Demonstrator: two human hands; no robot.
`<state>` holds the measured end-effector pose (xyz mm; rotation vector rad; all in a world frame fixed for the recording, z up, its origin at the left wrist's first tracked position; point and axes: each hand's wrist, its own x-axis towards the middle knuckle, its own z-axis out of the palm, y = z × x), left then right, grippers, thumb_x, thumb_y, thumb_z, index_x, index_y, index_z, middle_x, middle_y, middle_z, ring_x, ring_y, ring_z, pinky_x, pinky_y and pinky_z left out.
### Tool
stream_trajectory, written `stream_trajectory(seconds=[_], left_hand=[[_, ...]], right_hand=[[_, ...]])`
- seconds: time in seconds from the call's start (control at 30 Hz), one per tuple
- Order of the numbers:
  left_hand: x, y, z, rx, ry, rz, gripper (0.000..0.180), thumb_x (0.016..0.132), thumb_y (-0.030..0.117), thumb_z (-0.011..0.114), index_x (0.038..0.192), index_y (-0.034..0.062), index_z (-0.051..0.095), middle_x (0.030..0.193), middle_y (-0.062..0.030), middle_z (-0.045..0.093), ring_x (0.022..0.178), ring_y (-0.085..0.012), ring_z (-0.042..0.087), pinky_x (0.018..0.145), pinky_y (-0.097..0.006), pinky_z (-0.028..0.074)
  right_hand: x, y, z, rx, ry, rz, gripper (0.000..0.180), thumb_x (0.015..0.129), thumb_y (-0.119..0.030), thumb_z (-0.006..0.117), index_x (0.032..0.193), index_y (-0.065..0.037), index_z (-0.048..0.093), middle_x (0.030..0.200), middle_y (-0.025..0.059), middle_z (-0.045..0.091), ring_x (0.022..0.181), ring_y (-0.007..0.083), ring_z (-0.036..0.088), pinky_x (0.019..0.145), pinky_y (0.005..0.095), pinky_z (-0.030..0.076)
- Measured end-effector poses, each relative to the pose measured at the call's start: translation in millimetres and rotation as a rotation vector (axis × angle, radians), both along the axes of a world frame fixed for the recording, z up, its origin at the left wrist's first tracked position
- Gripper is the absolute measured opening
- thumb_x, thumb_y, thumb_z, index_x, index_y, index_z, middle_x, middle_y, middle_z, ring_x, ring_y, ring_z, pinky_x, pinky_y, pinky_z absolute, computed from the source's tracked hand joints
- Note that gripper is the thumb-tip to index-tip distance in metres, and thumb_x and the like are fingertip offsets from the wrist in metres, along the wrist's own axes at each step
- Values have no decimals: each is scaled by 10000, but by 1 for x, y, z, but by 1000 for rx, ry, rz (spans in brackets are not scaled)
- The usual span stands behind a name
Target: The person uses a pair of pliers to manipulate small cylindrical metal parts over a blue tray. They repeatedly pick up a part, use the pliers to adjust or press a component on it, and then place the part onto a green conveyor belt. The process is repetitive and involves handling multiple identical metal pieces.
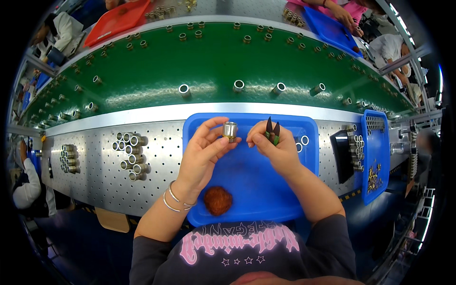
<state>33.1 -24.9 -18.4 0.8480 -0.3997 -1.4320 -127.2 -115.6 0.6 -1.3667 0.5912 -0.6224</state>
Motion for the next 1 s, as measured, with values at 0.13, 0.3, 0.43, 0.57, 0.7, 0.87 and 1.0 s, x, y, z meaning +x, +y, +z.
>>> stream_trajectory(seconds=[0.13,0.3,0.43,0.57,0.7,0.87,1.0], left_hand=[[1,1,-3,-10,-23,33,353,883,78,546,1217,37,438,1055,-89,559,995,-208,578,865,-294,473],[-4,1,-3,-92,-265,48,395,865,7,535,1243,35,422,1077,-92,538,1019,-182,560,886,-286,458],[-12,5,0,-135,-456,16,438,845,-44,534,1261,31,417,1091,-96,529,1020,-162,550,901,-274,445],[-13,5,0,-125,-490,-74,410,847,-31,545,1242,24,449,1088,-91,539,1012,-163,554,888,-277,451],[-6,3,1,-46,-225,-89,379,867,48,556,1230,16,454,1074,-98,561,985,-189,576,864,-283,469],[1,-1,-2,26,-20,-57,373,877,99,562,1228,23,462,1109,-122,567,984,-212,587,869,-297,479],[0,-3,-2,24,1,-65,387,872,89,564,1237,24,455,1117,-132,567,996,-219,583,882,-307,476]], right_hand=[[-2,-1,1,-37,62,14,129,884,-128,558,855,-7,593,754,19,574,714,75,519,650,217,415],[-3,-2,-1,-31,112,-71,123,863,-125,583,901,-11,608,710,-9,531,640,54,468,575,205,372],[4,-6,1,-103,256,-63,132,839,-124,615,916,-17,621,694,-26,525,599,39,445,541,200,360],[2,-7,-11,-102,158,-84,91,833,-91,623,860,-4,616,698,-13,560,638,41,487,586,181,392],[-3,-9,-8,-158,214,-142,93,814,-95,637,798,-5,616,664,-13,564,598,39,460,539,204,368],[-3,-5,-4,-292,172,-113,68,816,-72,616,823,-9,591,721,35,560,620,83,484,553,224,387],[-4,-4,-1,-339,191,-89,48,824,-53,593,830,-11,570,747,58,550,641,109,497,571,236,397]])
